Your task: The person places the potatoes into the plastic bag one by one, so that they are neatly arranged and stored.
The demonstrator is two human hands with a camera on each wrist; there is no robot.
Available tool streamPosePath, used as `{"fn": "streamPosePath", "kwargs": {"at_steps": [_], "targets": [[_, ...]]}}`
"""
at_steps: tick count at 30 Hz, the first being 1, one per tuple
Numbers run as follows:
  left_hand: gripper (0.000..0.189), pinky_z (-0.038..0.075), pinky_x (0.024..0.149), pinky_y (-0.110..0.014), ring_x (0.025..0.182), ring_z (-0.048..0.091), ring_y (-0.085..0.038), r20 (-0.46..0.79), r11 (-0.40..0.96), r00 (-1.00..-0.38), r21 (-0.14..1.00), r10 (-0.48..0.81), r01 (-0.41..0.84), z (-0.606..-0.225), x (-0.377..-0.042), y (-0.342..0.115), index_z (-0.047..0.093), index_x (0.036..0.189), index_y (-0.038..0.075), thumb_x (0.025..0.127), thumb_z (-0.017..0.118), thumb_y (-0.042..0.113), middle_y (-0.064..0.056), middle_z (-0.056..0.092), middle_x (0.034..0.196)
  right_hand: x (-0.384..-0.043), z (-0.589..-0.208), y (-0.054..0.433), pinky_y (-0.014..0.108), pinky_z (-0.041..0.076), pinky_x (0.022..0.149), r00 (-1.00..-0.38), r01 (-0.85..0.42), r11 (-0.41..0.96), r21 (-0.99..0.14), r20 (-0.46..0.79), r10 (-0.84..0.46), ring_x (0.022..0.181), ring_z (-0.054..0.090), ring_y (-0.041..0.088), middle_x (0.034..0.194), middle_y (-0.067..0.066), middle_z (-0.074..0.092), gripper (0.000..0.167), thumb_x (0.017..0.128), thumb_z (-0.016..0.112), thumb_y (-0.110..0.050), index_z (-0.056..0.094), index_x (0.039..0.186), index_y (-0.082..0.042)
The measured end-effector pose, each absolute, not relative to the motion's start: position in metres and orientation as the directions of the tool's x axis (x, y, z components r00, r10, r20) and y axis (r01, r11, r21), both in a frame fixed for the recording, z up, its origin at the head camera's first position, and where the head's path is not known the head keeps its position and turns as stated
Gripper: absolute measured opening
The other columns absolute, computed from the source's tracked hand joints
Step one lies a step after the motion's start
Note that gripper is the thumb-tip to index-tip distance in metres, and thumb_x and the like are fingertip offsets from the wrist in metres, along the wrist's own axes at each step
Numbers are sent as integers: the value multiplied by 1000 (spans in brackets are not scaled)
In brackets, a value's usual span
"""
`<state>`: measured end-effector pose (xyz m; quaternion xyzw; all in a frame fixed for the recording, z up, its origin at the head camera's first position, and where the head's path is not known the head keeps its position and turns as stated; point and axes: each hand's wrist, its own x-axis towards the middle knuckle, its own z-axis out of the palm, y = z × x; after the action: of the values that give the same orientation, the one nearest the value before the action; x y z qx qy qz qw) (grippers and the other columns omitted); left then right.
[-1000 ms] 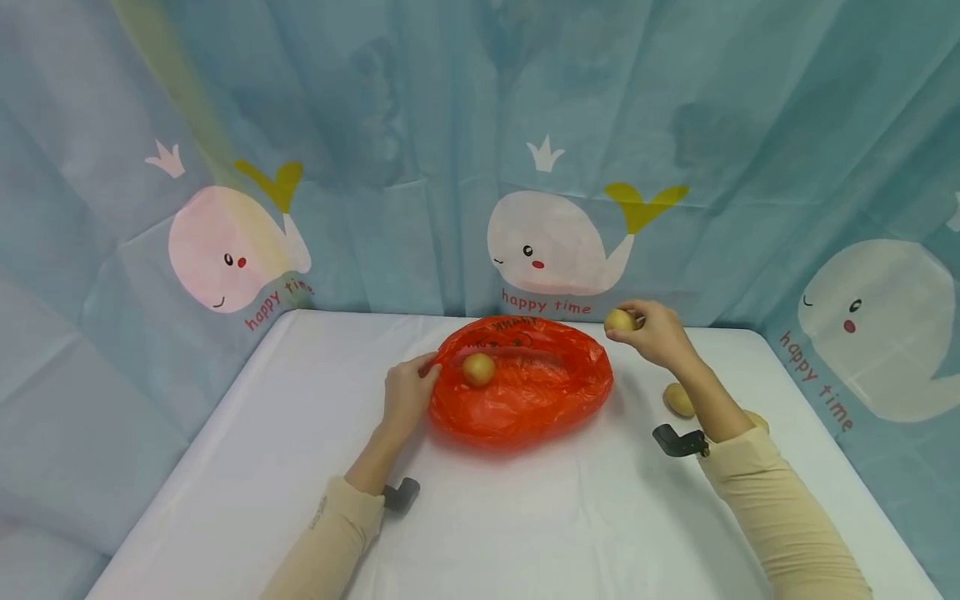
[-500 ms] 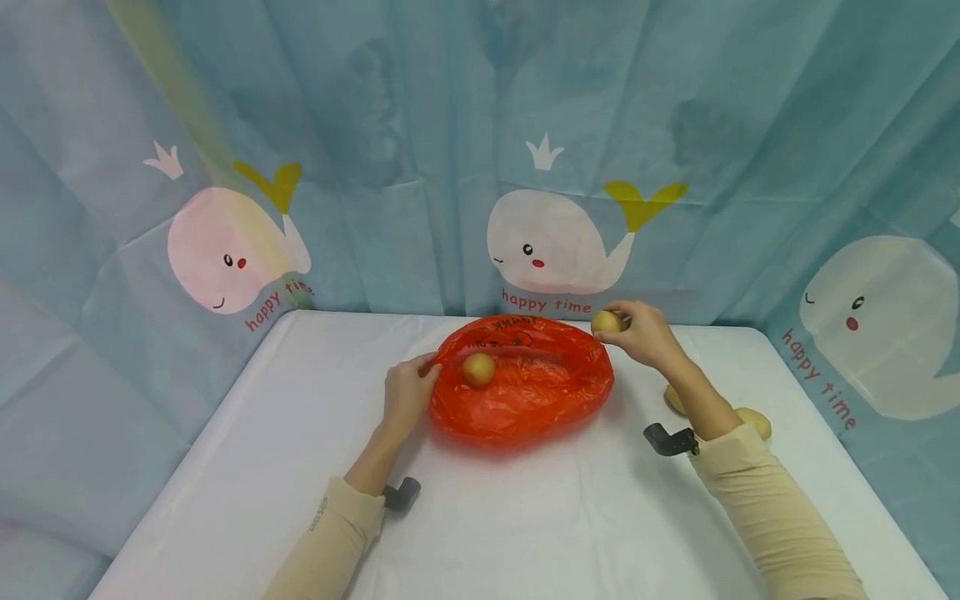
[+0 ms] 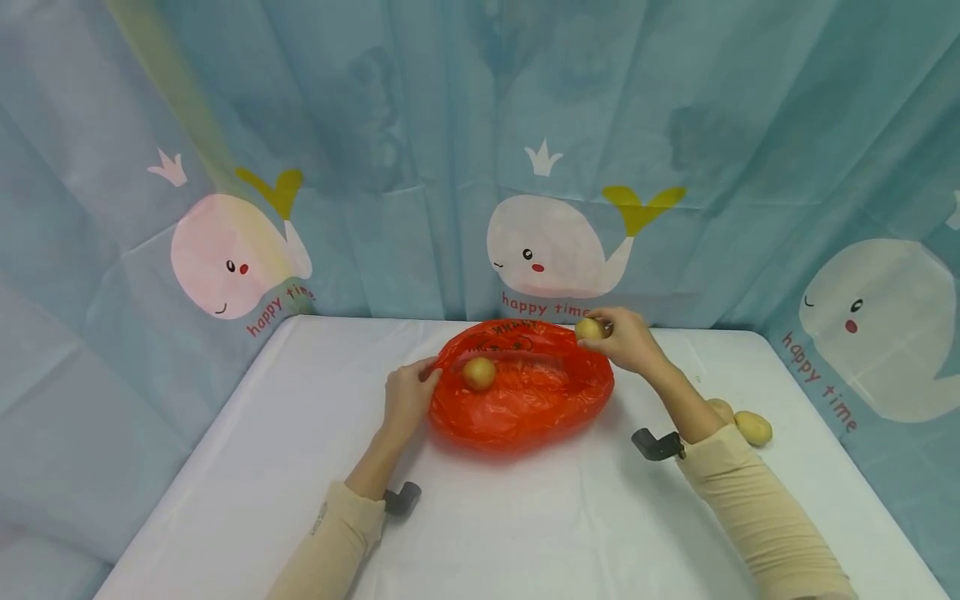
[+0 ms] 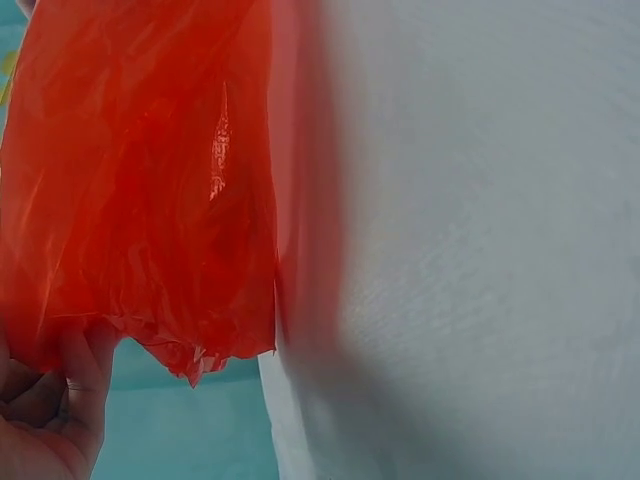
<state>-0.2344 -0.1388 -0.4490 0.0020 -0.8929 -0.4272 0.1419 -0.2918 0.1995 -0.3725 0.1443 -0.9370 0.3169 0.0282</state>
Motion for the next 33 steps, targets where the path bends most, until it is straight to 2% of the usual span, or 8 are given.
{"fn": "streamPosePath", "kwargs": {"at_steps": [8, 12, 19, 28, 33], "targets": [[34, 56, 91, -41, 110, 67, -31, 228, 627, -966, 772, -122, 102, -452, -234, -138, 65, 125, 2, 94, 64, 15, -16, 69, 121, -291, -384, 185, 35, 55, 72, -942, -328, 748, -576, 135, -308, 91, 57, 29, 104, 16, 63, 42, 82, 78, -21, 66, 117, -2], [34, 57, 90, -41, 108, 68, -31, 225, 629, -967, 771, -123, 100, -454, -234, -138, 65, 126, 2, 94, 64, 15, -16, 70, 120, -291, -389, 178, 33, 54, 72, -939, -331, 740, -586, 129, -318, 90, 57, 28, 105, 16, 63, 42, 82, 78, -21, 65, 117, -2], [33, 57, 90, -41, 109, 68, -31, 245, 633, -961, 766, -126, 113, -453, -234, -138, 66, 124, 2, 94, 65, 14, -16, 70, 119, -292, -393, 164, 38, 55, 79, -928, -353, 738, -576, 114, -355, 96, 56, 29, 114, 18, 63, 45, 83, 78, -20, 64, 121, 0], [32, 57, 90, -41, 108, 68, -31, 263, 645, -957, 755, -126, 123, -453, -235, -139, 67, 123, 2, 93, 65, 14, -16, 71, 117, -296, -398, 147, 34, 54, 77, -925, -347, 743, -573, 78, -372, 93, 55, 26, 109, 15, 62, 47, 81, 79, -23, 64, 121, -2], [32, 57, 91, -41, 108, 68, -31, 266, 642, -957, 755, -115, 133, -451, -236, -138, 67, 123, 2, 93, 65, 14, -16, 71, 117, -298, -401, 141, 31, 50, 72, -909, -391, 738, -550, 104, -404, 88, 55, 25, 101, 14, 63, 44, 80, 80, -22, 66, 117, -2]]}}
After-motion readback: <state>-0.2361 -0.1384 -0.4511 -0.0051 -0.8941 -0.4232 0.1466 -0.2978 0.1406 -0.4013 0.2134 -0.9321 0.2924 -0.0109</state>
